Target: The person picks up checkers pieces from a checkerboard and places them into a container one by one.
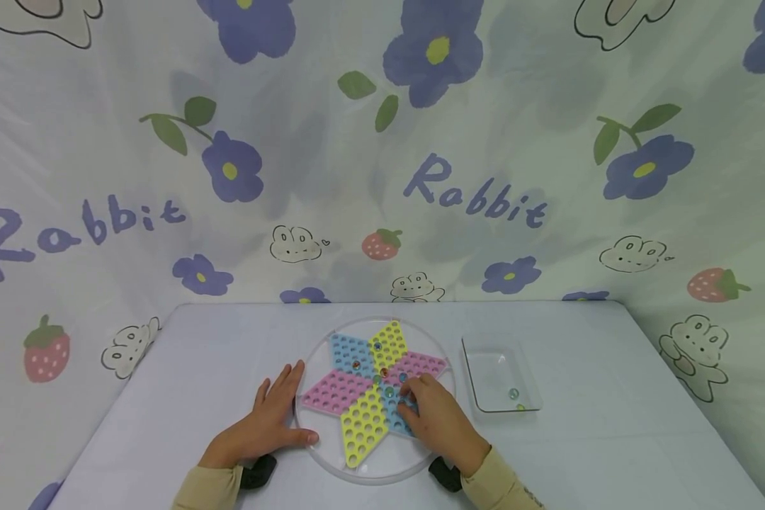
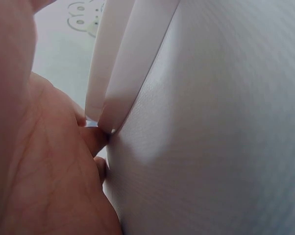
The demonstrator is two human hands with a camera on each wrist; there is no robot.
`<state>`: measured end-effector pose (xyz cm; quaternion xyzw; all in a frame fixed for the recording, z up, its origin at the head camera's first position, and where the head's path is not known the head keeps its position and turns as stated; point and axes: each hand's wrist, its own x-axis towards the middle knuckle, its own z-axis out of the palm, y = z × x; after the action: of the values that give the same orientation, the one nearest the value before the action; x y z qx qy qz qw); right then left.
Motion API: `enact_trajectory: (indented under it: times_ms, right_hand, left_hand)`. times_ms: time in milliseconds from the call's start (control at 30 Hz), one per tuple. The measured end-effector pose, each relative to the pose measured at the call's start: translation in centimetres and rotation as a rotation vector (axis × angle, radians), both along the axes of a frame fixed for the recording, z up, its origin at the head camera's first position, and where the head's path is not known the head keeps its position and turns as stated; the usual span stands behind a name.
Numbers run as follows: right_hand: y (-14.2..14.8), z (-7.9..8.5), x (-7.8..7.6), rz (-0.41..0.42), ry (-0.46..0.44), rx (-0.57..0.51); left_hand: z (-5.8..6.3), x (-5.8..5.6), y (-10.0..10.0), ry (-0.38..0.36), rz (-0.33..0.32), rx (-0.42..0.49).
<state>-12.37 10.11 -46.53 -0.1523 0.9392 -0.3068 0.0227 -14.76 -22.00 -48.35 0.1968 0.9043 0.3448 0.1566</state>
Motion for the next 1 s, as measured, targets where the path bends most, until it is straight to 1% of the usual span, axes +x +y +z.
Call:
enact_trajectory:
  times_ms: [267, 533, 867, 1000]
  right_hand:
    - [-0.08, 0.1, 0.14, 0.007, -0.022, 0.017]
    - [-0.02, 0.14, 0.25, 0.024, 0.014, 0.01]
    - [0.09, -0.31, 0.04, 0.016, 0.014, 0.002]
    - [0.09, -0.35, 0.08, 0.027, 0.033, -0.003]
  left_hand:
    - [-0.11, 0.06, -0.01, 0.007, 0.004, -0.011]
    - [-0.17, 0.01, 0.0, 0.007, 0.004, -0.009]
    - [-0.1, 0.02, 0.12, 0.005, 0.01, -0.019]
    - [-0.16, 0.03, 0.11, -0.002, 0.009, -0.015]
